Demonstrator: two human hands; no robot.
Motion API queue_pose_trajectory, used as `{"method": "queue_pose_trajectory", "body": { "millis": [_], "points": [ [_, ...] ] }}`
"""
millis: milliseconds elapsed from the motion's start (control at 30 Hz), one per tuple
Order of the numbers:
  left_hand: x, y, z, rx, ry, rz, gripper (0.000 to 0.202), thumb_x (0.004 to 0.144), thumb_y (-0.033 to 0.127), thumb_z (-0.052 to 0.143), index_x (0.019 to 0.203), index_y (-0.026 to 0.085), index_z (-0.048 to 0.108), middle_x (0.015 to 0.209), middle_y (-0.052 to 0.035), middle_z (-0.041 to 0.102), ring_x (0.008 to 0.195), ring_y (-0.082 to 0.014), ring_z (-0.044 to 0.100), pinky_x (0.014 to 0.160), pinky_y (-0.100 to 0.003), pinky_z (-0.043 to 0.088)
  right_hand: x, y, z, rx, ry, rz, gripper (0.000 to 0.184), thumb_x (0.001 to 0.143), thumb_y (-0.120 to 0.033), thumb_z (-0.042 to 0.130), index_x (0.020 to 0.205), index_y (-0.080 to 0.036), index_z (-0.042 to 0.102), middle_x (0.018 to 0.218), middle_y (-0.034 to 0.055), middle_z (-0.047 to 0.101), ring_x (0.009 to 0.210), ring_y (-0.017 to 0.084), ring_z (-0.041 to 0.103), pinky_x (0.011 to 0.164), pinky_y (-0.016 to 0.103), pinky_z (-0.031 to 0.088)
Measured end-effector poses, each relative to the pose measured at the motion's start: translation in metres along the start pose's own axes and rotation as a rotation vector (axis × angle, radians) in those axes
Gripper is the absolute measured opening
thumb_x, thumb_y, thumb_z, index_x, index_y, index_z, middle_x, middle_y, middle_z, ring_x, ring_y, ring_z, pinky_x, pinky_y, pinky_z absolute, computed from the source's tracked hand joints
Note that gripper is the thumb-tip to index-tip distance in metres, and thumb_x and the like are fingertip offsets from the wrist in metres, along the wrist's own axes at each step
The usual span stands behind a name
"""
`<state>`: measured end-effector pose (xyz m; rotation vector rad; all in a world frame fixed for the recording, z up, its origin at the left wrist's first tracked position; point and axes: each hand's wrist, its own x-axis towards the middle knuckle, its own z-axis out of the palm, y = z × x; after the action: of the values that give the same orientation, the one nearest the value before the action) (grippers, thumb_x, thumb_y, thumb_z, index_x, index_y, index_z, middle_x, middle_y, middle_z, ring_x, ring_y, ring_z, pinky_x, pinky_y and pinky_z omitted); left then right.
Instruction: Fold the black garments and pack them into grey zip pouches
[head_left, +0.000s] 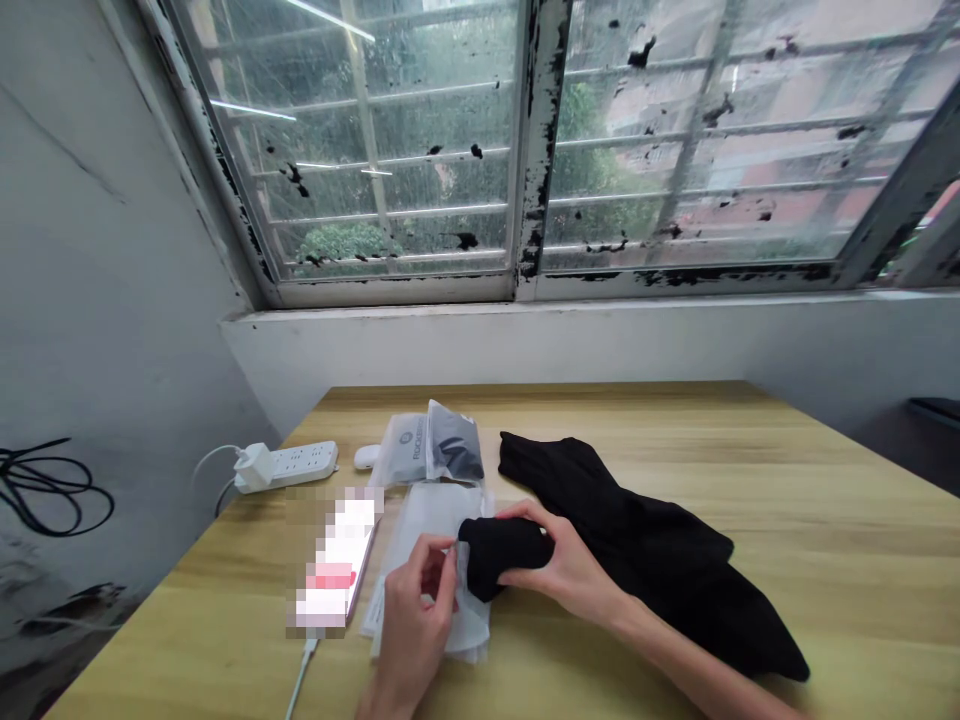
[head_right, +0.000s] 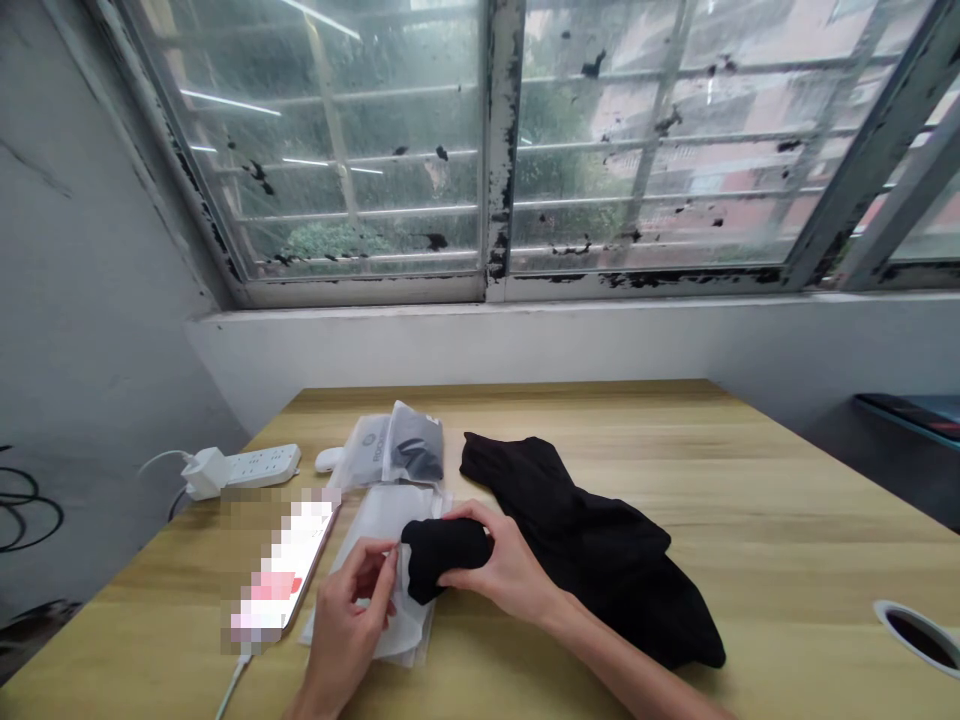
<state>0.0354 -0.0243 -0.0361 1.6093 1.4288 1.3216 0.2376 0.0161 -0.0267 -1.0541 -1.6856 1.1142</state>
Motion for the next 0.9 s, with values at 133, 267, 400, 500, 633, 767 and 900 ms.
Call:
{"method": "queue_pose_trajectory", "body": {
  "millis": [133,267,400,500,633,767,900],
  "points": [
    [-0.001,0.003,-0.001,-0.061,-0.006,0.002,0.030,0.095,0.048,0.055,0.089,0.021,0.065,0.059,0.0030,0.060,0.045,-0.0136,0.057,0.039,-0.018,0.040,-0.001,0.003,0.000,-0.113,-0.039,-0.098,0.048,0.067,-0.020,0.085,0.113,-0.024,0.072,0.112,0.0061,0.071,0.105,0.028,0.066,0.093,0.040,0.053],
    [-0.001,0.010,-0.001,-0.019,-0.011,0.080,0.025,0.096,0.040,0.055,0.088,0.020,0.068,0.058,0.0029,0.061,0.046,-0.0133,0.057,0.041,-0.019,0.041,-0.005,0.004,-0.003,-0.239,-0.117,-0.289,0.060,0.067,-0.009,0.075,0.125,-0.028,0.068,0.124,0.0097,0.062,0.117,0.029,0.061,0.099,0.042,0.052],
    [-0.002,0.016,0.002,0.021,-0.009,0.112,0.023,0.096,0.036,0.054,0.087,0.020,0.069,0.058,0.0035,0.059,0.048,-0.0134,0.057,0.047,-0.020,0.044,-0.007,0.009,-0.003,-0.216,-0.120,-0.387,0.064,0.068,-0.007,0.069,0.129,-0.026,0.062,0.129,0.0115,0.063,0.118,0.028,0.063,0.097,0.041,0.054],
    [-0.004,0.018,0.003,-0.029,-0.019,0.071,0.026,0.096,0.040,0.054,0.086,0.020,0.067,0.056,0.0041,0.056,0.044,-0.0131,0.054,0.042,-0.020,0.041,-0.007,0.017,0.000,-0.135,-0.068,-0.420,0.063,0.067,0.000,0.062,0.124,-0.025,0.057,0.131,0.0120,0.066,0.114,0.027,0.067,0.086,0.035,0.058],
    [-0.002,0.018,0.003,-0.115,-0.033,0.008,0.028,0.096,0.045,0.055,0.086,0.020,0.065,0.057,0.0042,0.056,0.042,-0.0117,0.050,0.040,-0.019,0.038,-0.008,0.028,0.005,-0.217,-0.013,-0.574,0.063,0.066,0.007,0.056,0.118,-0.027,0.062,0.130,0.0112,0.062,0.112,0.025,0.067,0.086,0.035,0.058],
    [0.002,0.018,0.003,-0.172,-0.014,-0.028,0.032,0.093,0.051,0.060,0.085,0.020,0.064,0.057,0.0046,0.054,0.043,-0.0109,0.049,0.041,-0.019,0.038,-0.009,0.031,0.008,-0.321,0.062,-0.640,0.065,0.071,0.003,0.063,0.128,-0.030,0.061,0.123,0.0102,0.058,0.102,0.024,0.066,0.082,0.035,0.058],
    [0.005,0.022,0.005,-0.218,-0.018,-0.069,0.036,0.092,0.054,0.061,0.083,0.019,0.062,0.058,0.0048,0.054,0.043,-0.0096,0.044,0.041,-0.018,0.034,-0.008,0.020,0.005,-0.169,0.071,-0.572,0.067,0.075,-0.022,0.080,0.134,-0.027,0.051,0.113,0.0085,0.063,0.084,0.020,0.063,0.071,0.033,0.058]
  ]
}}
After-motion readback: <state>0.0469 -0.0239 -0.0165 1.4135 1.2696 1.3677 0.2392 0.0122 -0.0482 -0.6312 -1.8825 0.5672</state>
